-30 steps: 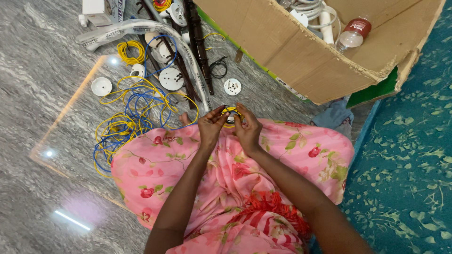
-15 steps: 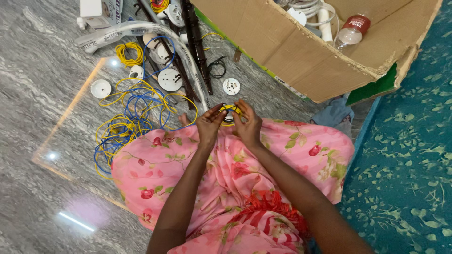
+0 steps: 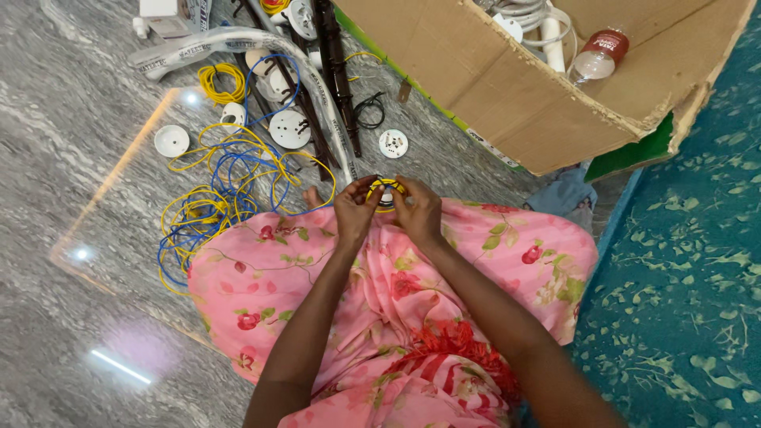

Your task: The person sits on the floor and assembles electrical components by hand. They connect wires to a white plastic junction box and handle various electrical fittings and wires from a nearby cardboard box.

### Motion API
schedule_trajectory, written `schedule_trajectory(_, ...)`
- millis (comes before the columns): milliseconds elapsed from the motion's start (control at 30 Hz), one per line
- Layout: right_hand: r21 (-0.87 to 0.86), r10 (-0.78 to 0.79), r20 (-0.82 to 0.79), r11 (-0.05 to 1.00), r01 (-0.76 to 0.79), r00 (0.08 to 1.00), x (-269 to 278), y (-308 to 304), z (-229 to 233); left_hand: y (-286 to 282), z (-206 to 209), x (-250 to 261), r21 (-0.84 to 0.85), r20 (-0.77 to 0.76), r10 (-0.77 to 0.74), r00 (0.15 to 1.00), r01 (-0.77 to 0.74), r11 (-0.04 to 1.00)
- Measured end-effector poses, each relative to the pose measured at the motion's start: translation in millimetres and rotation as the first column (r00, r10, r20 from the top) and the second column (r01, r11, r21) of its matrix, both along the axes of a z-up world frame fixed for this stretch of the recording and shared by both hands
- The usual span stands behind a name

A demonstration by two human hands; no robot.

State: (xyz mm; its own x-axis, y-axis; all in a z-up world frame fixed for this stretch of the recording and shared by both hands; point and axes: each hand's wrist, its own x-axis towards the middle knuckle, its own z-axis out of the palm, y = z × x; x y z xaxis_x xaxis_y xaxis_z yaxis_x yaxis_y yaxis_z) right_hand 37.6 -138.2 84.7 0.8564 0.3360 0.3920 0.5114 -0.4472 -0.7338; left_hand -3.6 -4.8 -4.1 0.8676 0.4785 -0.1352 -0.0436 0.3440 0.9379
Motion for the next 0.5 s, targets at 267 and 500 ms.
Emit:
schedule_trajectory(267,0.370,-0.441,0.214,0.862,0.345,0.872,76,-85,54,-5,16,2,0.035,-0.011,-0.054,0.998,0.054,0.998)
schedule_trajectory(500,0.453,-0.471,0.269,0.832,0.321,0.840,122,-160,87,-6,12,3,0.109,-0.093,-0.044,0.995,0.054,0.993)
